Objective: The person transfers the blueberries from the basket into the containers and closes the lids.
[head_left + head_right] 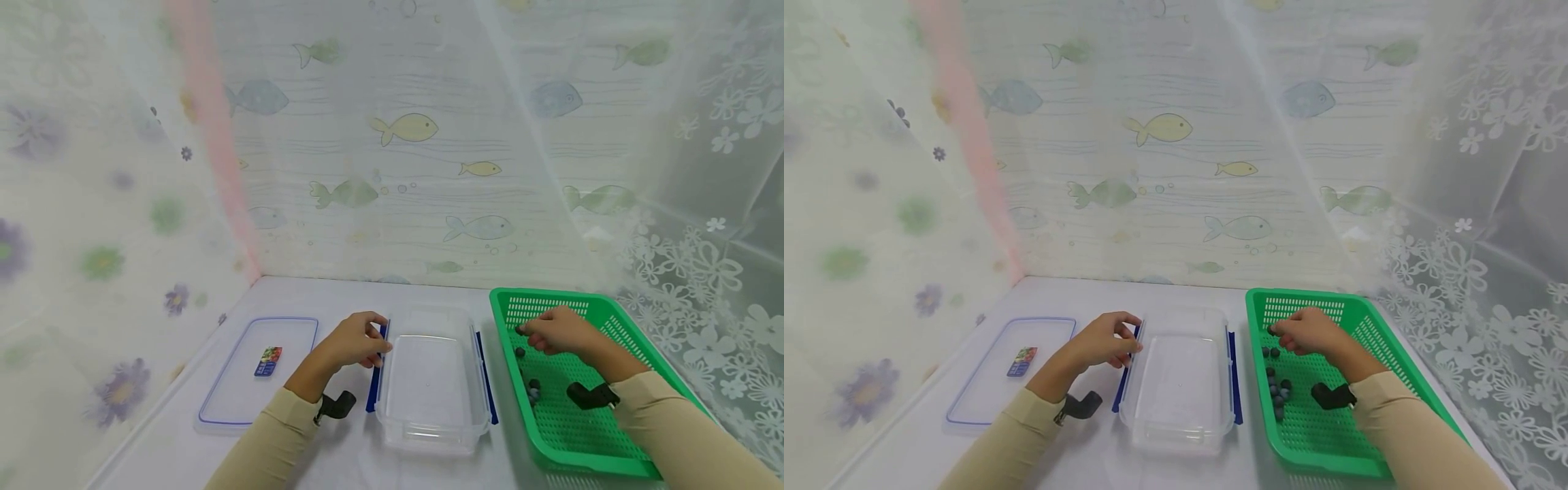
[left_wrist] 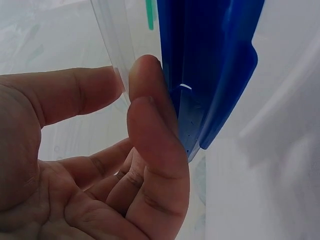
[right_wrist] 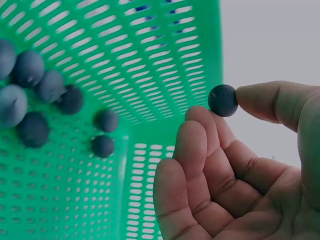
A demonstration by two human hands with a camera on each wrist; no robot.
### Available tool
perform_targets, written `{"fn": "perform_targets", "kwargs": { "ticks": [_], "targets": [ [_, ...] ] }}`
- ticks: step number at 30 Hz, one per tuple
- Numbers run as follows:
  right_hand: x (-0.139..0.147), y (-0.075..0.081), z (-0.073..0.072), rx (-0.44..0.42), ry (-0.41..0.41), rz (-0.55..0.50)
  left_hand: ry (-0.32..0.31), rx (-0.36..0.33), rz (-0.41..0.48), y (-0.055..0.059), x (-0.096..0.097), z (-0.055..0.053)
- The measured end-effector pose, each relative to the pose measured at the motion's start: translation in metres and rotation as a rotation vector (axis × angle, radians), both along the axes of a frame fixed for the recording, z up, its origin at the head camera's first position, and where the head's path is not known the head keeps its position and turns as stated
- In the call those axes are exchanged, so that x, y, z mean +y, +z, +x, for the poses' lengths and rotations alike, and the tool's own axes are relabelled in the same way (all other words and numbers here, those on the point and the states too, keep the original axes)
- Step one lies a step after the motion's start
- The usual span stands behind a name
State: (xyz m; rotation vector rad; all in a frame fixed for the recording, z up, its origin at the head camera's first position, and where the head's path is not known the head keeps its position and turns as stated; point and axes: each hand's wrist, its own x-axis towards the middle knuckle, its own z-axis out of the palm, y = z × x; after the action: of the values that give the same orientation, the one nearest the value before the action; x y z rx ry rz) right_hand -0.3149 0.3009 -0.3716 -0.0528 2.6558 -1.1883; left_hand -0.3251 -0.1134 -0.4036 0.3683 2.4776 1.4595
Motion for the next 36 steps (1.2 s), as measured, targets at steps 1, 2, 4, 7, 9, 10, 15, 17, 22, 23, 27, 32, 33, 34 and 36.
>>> {"fn": "perform_targets", "kwargs": {
  "ticks": [1,2,4,7,9,10,15,17,22,23,27,32,33,34,36],
  "targets": [
    [-0.001,0.002,0.0,0.003,0.002,-0.007,-0.001,-0.001,0.001,0.0,0.0,0.0],
    [-0.003,0.004,0.0,0.0,-0.001,-0.017,-0.001,-0.002,0.001,0.0,0.0,0.0],
    [-0.006,0.008,0.0,0.003,0.007,-0.021,-0.002,-0.003,0.002,0.0,-0.001,-0.001],
    [-0.012,0.014,0.002,0.005,0.022,-0.032,-0.006,-0.002,0.002,0.0,-0.001,-0.001],
    [-0.018,0.019,0.003,0.003,0.037,-0.046,-0.009,0.001,0.003,0.0,0.0,-0.001],
    [-0.021,0.021,0.003,0.001,0.04,-0.057,-0.009,0.002,0.003,0.0,0.0,-0.001],
    [-0.034,0.029,0.005,0.003,0.071,-0.087,-0.004,-0.003,0.006,0.0,0.0,-0.001],
    [-0.04,0.031,0.006,0.003,0.08,-0.091,0.0,-0.005,0.006,0.001,0.0,-0.001],
    [-0.055,0.033,0.006,-0.001,0.103,-0.094,0.001,-0.008,0.005,0.001,0.0,0.0],
    [-0.058,0.033,0.005,-0.001,0.109,-0.094,0.0,-0.007,0.005,0.001,0.0,0.0],
    [-0.069,0.033,0.005,-0.002,0.134,-0.102,-0.004,-0.005,0.004,0.001,0.0,-0.001],
    [-0.082,0.03,0.005,-0.008,0.141,-0.105,0.002,-0.007,0.001,0.0,0.0,0.0],
    [-0.085,0.03,0.004,-0.007,0.14,-0.101,0.003,-0.007,0.0,0.0,0.0,0.0],
    [-0.087,0.03,0.004,-0.005,0.142,-0.097,0.003,-0.006,-0.001,0.0,0.0,0.0],
    [-0.091,0.029,0.004,-0.003,0.144,-0.089,0.006,-0.005,-0.003,0.0,0.0,0.0]
  ]
}}
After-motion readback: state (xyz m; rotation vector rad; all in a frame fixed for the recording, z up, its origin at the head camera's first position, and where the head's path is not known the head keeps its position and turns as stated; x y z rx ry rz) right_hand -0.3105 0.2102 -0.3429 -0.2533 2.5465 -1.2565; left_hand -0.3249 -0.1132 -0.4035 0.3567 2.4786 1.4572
